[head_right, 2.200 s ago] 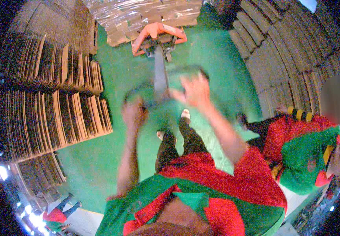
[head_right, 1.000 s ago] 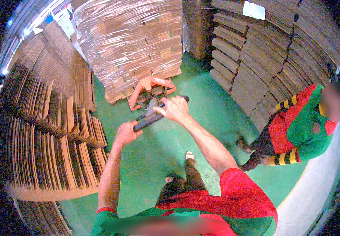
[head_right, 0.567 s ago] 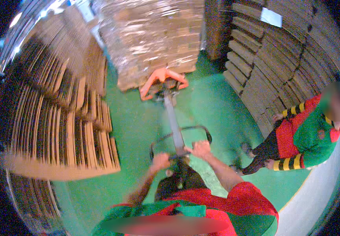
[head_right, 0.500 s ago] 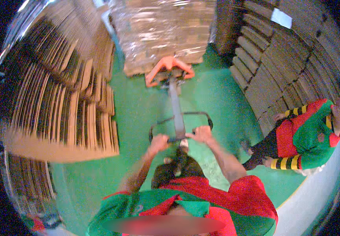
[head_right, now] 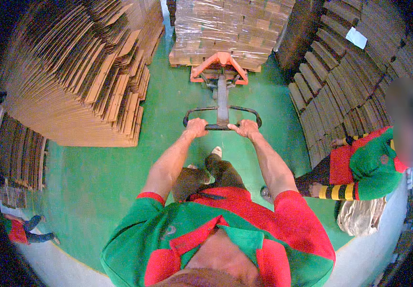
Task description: The person uses a manual pallet jack to lift and move a large stack of cardboard sheets within a warehouse. They pump the jack handle to raise the load, pull the jack backward, and then lower the stack onto the floor.
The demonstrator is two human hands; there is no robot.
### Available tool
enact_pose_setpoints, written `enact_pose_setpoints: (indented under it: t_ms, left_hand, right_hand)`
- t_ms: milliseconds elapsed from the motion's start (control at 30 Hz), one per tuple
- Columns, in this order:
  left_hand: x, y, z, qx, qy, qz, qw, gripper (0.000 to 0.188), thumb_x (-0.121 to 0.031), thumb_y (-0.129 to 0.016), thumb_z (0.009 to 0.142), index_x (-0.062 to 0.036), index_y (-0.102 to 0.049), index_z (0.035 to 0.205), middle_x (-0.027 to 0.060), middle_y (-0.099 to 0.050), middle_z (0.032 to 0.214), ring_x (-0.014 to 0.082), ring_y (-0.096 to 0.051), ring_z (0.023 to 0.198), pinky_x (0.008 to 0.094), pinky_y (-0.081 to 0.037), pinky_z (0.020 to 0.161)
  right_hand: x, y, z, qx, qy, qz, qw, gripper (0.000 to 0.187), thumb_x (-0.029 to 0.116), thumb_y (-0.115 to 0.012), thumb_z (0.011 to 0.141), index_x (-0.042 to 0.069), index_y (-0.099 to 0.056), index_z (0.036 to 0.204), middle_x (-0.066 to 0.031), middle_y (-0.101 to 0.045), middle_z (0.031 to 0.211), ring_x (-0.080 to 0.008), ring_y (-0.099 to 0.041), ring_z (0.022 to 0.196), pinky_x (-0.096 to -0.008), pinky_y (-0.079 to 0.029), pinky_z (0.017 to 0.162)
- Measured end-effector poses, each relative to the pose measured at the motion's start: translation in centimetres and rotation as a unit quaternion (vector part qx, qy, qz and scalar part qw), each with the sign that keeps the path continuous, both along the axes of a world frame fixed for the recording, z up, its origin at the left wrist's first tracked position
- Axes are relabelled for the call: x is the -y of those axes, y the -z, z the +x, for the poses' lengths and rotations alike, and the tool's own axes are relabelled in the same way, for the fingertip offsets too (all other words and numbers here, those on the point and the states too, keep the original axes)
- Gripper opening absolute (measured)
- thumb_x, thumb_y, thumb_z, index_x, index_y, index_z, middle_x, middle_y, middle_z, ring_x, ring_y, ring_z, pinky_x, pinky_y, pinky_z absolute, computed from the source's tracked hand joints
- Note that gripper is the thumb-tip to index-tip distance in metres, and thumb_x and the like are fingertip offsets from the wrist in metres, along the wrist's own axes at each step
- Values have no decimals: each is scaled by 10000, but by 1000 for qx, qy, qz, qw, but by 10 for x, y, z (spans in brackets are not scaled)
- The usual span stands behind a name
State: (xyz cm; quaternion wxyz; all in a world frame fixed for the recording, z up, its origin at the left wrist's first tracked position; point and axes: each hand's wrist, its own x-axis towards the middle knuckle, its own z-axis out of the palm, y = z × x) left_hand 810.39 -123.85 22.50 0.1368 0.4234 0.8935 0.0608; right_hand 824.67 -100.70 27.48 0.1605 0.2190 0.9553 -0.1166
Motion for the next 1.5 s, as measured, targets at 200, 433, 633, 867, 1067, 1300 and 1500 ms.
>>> enact_pose_setpoints:
  t_ms: [200, 433, 633, 867, 1067, 1300, 1500]
  left_hand:
    - [14, -6, 29, -14, -8, 16, 1000, 359, -408, -766, 802, -204, -733, 1095, 102, -734, 1050, 332, -689, 1030, 475, -548, 903]
    - [36, -5, 55, 1, 1, 10, 1000, 343, -392, -771, 795, -204, -737, 1080, 117, -736, 1037, 333, -691, 1033, 477, -553, 897]
    - [68, -2, 87, -26, -4, 33, 999, 324, -367, -768, 779, -195, -743, 1052, 124, -741, 1023, 338, -699, 1008, 475, -560, 889]
    - [103, -14, 148, -29, 0, 18, 999, 312, -377, -766, 798, -205, -737, 1057, 129, -740, 1021, 334, -699, 1008, 476, -557, 896]
    - [128, -27, 214, 0, 7, 19, 1000, 298, -347, -772, 801, -195, -735, 1054, 138, -738, 1006, 353, -695, 1001, 487, -550, 890]
    - [154, -66, 288, -4, 16, 25, 1000, 350, -362, -783, 791, -148, -729, 1062, 157, -731, 1001, 361, -692, 998, 494, -546, 881]
    - [152, -164, 293, -73, 118, 45, 989, 416, -390, -789, 787, -111, -715, 1087, 173, -726, 1007, 377, -688, 1003, 485, -545, 906]
  right_hand:
    - [14, -4, 27, -31, -8, 7, 999, 915, 889, -446, 786, 105, -734, 1158, -193, -730, 1035, -366, -678, 1045, -484, -511, 928]
    - [40, -10, 57, -40, 1, 6, 999, 910, 891, -470, 772, 82, -755, 1076, -205, -727, 1036, -367, -677, 1052, -490, -505, 930]
    - [72, -5, 92, -43, -5, 22, 999, 929, 913, -432, 766, 87, -766, 1029, -212, -728, 1020, -383, -684, 1017, -498, -523, 898]
    - [103, 8, 152, -104, -17, 29, 994, 1016, 939, -392, 758, 0, -757, 897, -248, -727, 930, -401, -710, 934, -507, -552, 839]
    - [126, -4, 221, -115, -34, 27, 992, 1015, 934, -383, 769, -2, -755, 897, -261, -721, 913, -403, -708, 918, -500, -555, 823]
    - [140, -52, 291, -101, -80, 30, 991, 989, 909, -370, 802, 3, -756, 900, -272, -714, 913, -420, -702, 904, -511, -554, 809]
    - [138, -172, 314, -89, -106, 91, 986, 1013, 934, -322, 787, 60, -754, 1063, -267, -698, 1093, -402, -676, 1056, -496, -541, 915]
